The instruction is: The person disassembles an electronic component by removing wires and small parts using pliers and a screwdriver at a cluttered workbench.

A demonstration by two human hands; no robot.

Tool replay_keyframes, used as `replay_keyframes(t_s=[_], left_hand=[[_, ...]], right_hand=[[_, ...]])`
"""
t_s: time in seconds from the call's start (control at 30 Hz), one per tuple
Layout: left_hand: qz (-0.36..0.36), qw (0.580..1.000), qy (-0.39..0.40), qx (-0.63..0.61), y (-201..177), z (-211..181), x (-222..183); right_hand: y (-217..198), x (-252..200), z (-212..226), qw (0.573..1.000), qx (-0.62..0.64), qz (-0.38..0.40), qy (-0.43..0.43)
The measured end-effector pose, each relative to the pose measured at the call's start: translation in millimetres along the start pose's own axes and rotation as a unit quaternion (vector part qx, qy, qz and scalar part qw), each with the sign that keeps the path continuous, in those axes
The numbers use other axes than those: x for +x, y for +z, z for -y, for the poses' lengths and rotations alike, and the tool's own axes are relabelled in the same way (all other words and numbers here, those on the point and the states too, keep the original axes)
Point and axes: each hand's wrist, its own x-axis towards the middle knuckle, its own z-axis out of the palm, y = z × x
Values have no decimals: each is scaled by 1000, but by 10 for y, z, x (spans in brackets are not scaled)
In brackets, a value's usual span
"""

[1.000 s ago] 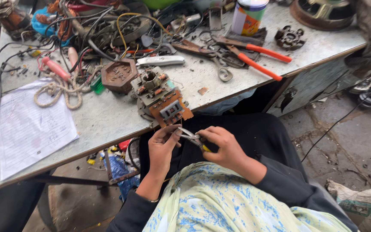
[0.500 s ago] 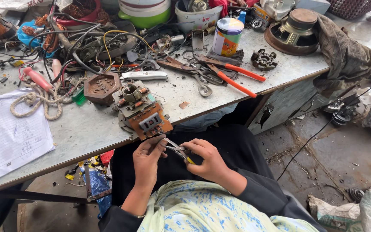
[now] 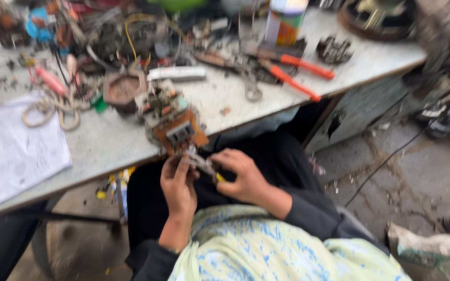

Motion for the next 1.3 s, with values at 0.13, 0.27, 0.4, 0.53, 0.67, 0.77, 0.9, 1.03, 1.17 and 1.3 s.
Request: replay_keyframes(t_s=[0.13,0.27,0.4,0.53,0.67,0.77,0.9,1.03,1.17,1.3], left_hand=[[41,999,-3,-33,-174,67,-147],[49,996,-34,-62,-130,-59,-144],[64,995,-55,-48,-109,-126,-192],[77,994,-65,-53,-135,-138,-182],[70,990,-89,-89,-178,-82,-137],[72,986,-108,-107,-197,-31,-114],[96,980,-125,-124,-193,-36,-122],[131,970,-151,-135,-183,-96,-145],[131,965,-183,-135,-154,-104,-147],[130,963,-204,-117,-156,-104,-156]], right_hand=[[111,-113,-59,999,9,23,30],[157,-9,11,996,36,43,68],[215,3,40,997,25,40,53],[230,-9,32,999,-17,25,26],[212,-78,2,1000,-20,-7,-1],[221,-117,-67,999,-38,-28,-5],[249,-151,-101,995,-81,-45,-28],[270,-140,-97,992,-99,-46,-62],[266,-130,-98,988,-117,-48,-87],[256,-128,-102,987,-125,-48,-87]])
